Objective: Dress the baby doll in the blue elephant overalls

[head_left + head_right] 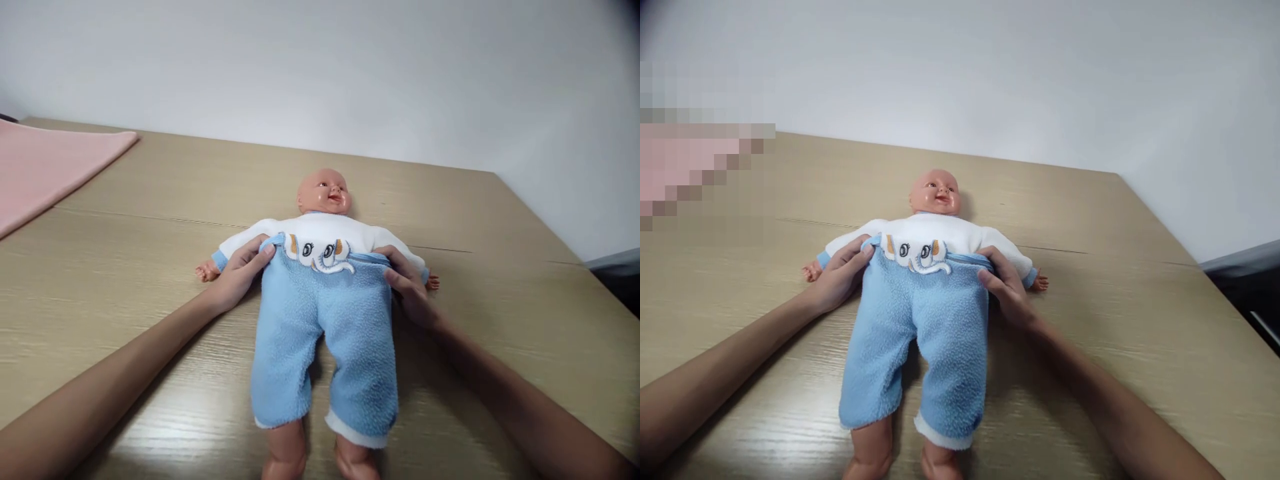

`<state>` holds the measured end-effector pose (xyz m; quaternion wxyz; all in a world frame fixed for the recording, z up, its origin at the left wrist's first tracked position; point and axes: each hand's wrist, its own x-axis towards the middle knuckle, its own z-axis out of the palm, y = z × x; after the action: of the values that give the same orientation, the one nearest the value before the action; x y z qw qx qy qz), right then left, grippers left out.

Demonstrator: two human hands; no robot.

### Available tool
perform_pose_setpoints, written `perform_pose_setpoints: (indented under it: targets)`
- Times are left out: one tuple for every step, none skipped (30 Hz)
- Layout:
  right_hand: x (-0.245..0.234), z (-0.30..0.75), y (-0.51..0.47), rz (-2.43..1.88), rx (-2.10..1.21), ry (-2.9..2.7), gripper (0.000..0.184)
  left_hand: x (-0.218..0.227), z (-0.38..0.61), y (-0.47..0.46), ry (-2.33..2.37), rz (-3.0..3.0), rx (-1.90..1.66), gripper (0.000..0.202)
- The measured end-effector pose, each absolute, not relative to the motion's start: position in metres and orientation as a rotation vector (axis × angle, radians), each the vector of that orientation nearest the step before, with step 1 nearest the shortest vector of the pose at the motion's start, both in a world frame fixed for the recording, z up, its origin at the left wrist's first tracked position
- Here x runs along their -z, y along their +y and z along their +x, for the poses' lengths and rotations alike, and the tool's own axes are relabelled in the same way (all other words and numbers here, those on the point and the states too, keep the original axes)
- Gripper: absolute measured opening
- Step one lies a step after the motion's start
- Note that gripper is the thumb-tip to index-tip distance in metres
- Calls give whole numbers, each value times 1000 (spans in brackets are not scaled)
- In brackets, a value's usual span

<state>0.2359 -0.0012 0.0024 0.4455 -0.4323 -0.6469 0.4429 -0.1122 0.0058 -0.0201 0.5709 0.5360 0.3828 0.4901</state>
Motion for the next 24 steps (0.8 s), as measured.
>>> perform_pose_setpoints:
  targets:
    - [-6, 236, 1, -1078, -1009, -1655, 32, 20, -110, 6, 925, 1306, -1199, 42]
    - [-11, 234, 4, -1080, -944, -1679, 35, 18, -106, 6, 953, 1348, -1257, 43]
    - [-15, 232, 8, -1074, -912, -1678, 37, 16, -102, 6, 985, 1381, -1319, 44]
    - [-19, 229, 13, -1061, -903, -1658, 38, 14, -98, 7, 1021, 1408, -1382, 47]
    - [-22, 227, 18, -1047, -898, -1627, 38, 12, -95, 8, 1054, 1426, -1442, 50]
    - [-25, 224, 23, -1047, -887, -1599, 38, 10, -91, 9, 1078, 1436, -1493, 52]
    - [-28, 223, 28, -1069, -860, -1589, 38, 9, -89, 10, 1090, 1443, -1532, 54]
    - [-29, 221, 34, -1114, -814, -1614, 36, 9, -87, 10, 1094, 1450, -1562, 54]
    - [-31, 220, 38, -1171, -743, -1668, 33, 9, -87, 10, 1093, 1456, -1586, 53]
    - [-32, 218, 43, -1228, -655, -1737, 28, 11, -87, 10, 1089, 1458, -1609, 50]
    - [-35, 215, 46, -1269, -556, -1809, 22, 13, -88, 10, 1088, 1463, -1627, 47]
    - [-38, 211, 49, -1282, -450, -1877, 15, 16, -90, 11, 1089, 1479, -1654, 44]
    - [-42, 205, 52, -1264, -346, -1934, 11, 19, -91, 11, 1093, 1505, -1688, 42]
    - [-47, 197, 55, -1220, -271, -1984, 9, 21, -92, 11, 1100, 1540, -1723, 40]
    - [-53, 187, 59, -1159, -233, -2042, 9, 24, -93, 12, 1108, 1582, -1756, 38]
    - [-60, 174, 63, -1079, -242, -2096, 8, 25, -93, 13, 1118, 1622, -1785, 36]
    - [-67, 161, 69, -1000, -334, -2154, 10, 27, -93, 14, 1128, 1656, -1817, 32]
    - [-75, 146, 76, -939, -424, -2203, 15, 28, -92, 15, 1138, 1682, -1848, 28]
    - [-81, 131, 84, -906, -463, -2253, 24, 29, -91, 15, 1145, 1706, -1877, 24]
    - [-87, 117, 93, -884, -455, -2318, 32, 30, -90, 15, 1138, 1737, -1905, 20]
    - [-91, 103, 103, -841, -460, -2422, 39, 30, -90, 15, 1120, 1774, -1926, 16]
    - [-94, 89, 113, -769, -482, -2555, 42, 31, -90, 14, 1092, 1816, -1940, 13]
    - [-95, 77, 123, -682, -517, -2711, 43, 32, -90, 14, 1065, 1859, -1943, 11]
    - [-95, 67, 132, -601, -573, -2873, 45, 32, -90, 13, 1046, 1892, -1937, 10]
